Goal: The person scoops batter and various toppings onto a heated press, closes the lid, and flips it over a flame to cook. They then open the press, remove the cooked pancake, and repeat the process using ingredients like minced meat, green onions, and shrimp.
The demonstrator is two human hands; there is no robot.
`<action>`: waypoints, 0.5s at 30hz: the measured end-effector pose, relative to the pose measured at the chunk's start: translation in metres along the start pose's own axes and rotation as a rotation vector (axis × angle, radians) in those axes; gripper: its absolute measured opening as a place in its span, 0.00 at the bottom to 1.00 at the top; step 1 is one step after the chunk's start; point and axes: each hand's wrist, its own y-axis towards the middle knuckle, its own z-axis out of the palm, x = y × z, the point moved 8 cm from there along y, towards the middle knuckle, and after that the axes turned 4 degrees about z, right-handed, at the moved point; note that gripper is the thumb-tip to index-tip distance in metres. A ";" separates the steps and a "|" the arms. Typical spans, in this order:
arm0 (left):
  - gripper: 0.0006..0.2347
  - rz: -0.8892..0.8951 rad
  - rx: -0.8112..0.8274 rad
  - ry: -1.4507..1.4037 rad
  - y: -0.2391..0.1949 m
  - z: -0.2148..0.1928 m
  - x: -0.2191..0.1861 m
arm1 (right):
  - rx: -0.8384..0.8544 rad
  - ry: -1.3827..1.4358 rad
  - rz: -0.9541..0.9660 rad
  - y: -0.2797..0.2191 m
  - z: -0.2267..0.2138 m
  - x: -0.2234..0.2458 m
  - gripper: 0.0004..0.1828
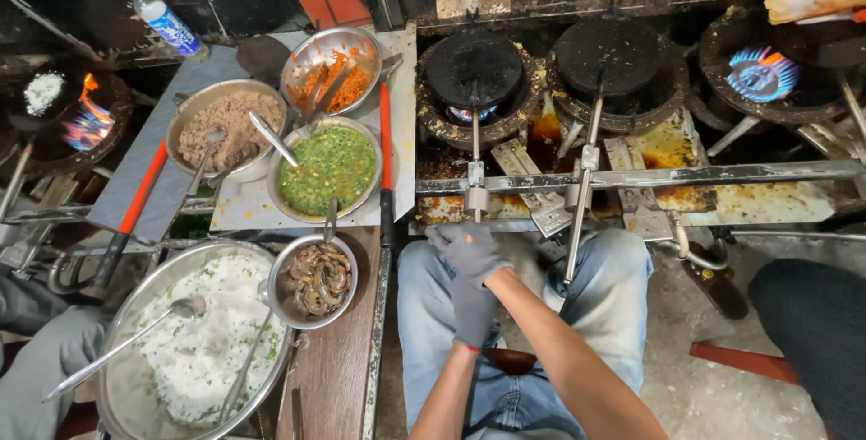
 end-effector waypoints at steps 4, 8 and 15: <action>0.08 0.020 0.000 -0.092 0.002 -0.003 -0.015 | 0.000 0.006 0.002 0.001 0.003 -0.003 0.25; 0.08 0.008 0.015 -0.175 0.004 -0.005 -0.024 | -0.030 -0.045 -0.049 0.002 0.005 -0.001 0.26; 0.07 -0.105 0.026 -0.221 -0.001 0.000 -0.004 | 0.000 -0.068 -0.014 0.002 0.003 0.000 0.29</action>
